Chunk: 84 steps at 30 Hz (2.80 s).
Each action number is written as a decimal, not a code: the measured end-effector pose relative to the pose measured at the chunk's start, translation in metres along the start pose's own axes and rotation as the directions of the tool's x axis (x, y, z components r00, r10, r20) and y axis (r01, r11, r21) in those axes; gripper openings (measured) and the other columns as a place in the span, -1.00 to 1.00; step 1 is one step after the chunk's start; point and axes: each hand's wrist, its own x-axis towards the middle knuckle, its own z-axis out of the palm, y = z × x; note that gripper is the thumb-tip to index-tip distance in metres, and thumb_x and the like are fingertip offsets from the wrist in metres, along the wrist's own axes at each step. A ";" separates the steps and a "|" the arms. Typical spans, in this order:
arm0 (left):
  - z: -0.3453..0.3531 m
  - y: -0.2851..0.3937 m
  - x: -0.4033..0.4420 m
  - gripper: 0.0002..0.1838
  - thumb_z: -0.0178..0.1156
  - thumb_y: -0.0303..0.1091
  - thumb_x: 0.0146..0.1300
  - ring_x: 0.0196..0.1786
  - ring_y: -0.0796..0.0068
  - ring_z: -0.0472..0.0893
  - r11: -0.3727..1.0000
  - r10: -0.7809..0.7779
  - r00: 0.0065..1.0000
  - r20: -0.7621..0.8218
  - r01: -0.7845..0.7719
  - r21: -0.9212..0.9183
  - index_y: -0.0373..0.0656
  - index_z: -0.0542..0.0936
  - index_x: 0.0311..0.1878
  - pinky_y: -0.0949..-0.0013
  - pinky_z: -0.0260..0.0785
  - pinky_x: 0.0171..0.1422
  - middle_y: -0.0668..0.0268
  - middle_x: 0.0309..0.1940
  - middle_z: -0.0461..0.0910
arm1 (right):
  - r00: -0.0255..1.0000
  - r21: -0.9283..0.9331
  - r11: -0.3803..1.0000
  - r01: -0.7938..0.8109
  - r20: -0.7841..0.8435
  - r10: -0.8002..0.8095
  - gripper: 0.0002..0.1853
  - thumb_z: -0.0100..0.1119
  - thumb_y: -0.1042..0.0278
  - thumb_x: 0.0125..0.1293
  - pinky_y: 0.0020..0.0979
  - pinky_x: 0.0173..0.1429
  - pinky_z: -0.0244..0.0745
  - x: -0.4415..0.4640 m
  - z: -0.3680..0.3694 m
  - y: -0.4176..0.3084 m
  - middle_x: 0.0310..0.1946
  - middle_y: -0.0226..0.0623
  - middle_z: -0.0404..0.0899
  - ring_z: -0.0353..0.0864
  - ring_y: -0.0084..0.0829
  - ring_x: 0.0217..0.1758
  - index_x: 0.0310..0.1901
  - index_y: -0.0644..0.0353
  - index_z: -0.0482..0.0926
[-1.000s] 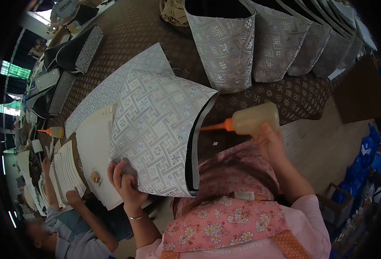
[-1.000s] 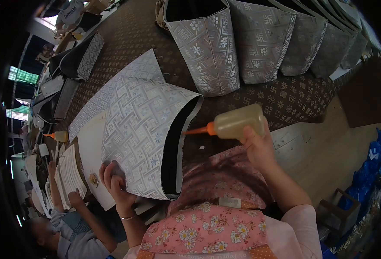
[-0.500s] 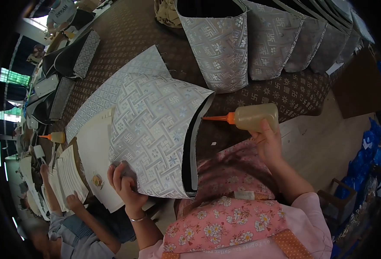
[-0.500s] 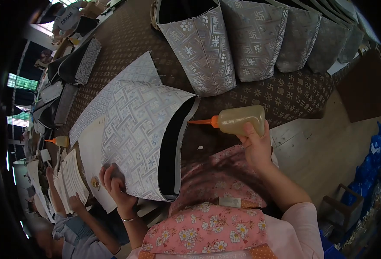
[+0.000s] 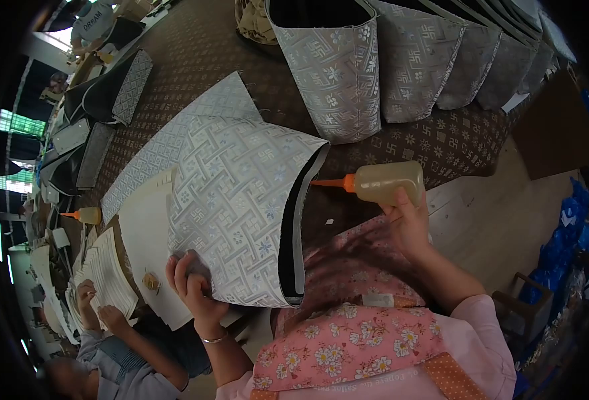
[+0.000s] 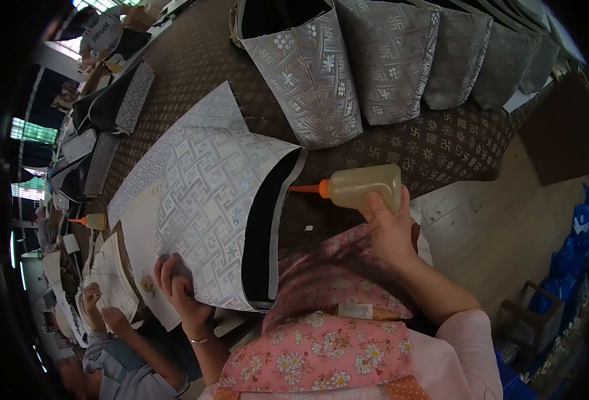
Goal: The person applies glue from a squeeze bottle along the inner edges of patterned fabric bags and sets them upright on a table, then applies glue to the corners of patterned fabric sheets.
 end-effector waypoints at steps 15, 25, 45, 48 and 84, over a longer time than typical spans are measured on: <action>0.001 -0.001 0.000 -0.54 0.36 -0.31 -0.20 0.27 -0.05 0.20 0.998 -0.033 0.999 -0.015 0.032 -0.045 -0.12 0.17 -0.57 0.05 0.02 0.30 0.10 0.05 0.43 | 0.961 -0.402 0.875 0.268 0.179 -0.211 -0.23 0.42 0.31 0.02 -0.41 0.09 0.39 -0.010 -0.009 -0.008 -0.01 -0.30 0.32 0.38 -0.47 0.05 0.14 0.16 0.07; -0.001 -0.001 0.001 -0.55 0.36 -0.30 -0.21 0.28 -0.04 0.21 1.000 0.000 1.000 -0.008 0.000 -0.022 -0.13 0.19 -0.56 0.06 0.03 0.31 0.12 0.05 0.44 | 0.969 0.011 0.985 -0.172 0.181 0.167 -0.38 0.20 0.19 0.23 -0.24 0.16 0.44 -0.001 0.003 -0.034 0.01 -0.25 0.38 0.45 -0.34 0.10 0.20 0.22 0.10; 0.000 0.001 0.000 -0.52 0.36 -0.27 -0.17 0.30 -0.02 0.20 1.000 0.017 1.000 0.014 -0.017 0.018 -0.12 0.15 -0.55 0.05 0.00 0.33 0.11 0.07 0.43 | 0.986 -0.303 0.953 0.015 0.164 0.037 -0.21 0.35 0.15 0.10 -0.47 0.09 0.36 0.019 0.018 -0.026 0.00 -0.28 0.38 0.39 -0.50 0.05 0.22 0.26 0.09; 0.001 0.001 0.000 -0.54 0.37 -0.29 -0.21 0.28 -0.02 0.20 1.000 0.005 1.000 0.003 -0.005 0.009 -0.12 0.18 -0.58 0.07 0.03 0.31 0.14 0.06 0.44 | 0.988 -0.323 0.946 -0.016 0.140 0.064 -0.25 0.36 0.17 0.10 -0.49 0.09 0.35 0.019 0.015 -0.023 -0.03 -0.30 0.39 0.40 -0.51 0.03 0.20 0.25 0.13; -0.069 0.003 0.086 -0.56 0.41 -0.53 -0.36 0.19 0.15 0.34 0.828 -0.126 0.779 0.615 0.424 -0.367 -0.18 0.45 -0.32 0.18 0.26 0.15 0.14 0.05 0.39 | 0.819 -0.264 0.912 -0.315 0.410 0.402 -0.33 0.41 0.18 0.01 -0.50 -0.01 0.37 -0.020 0.000 -0.043 -0.12 -0.38 0.41 0.42 -0.53 -0.03 0.09 0.14 0.24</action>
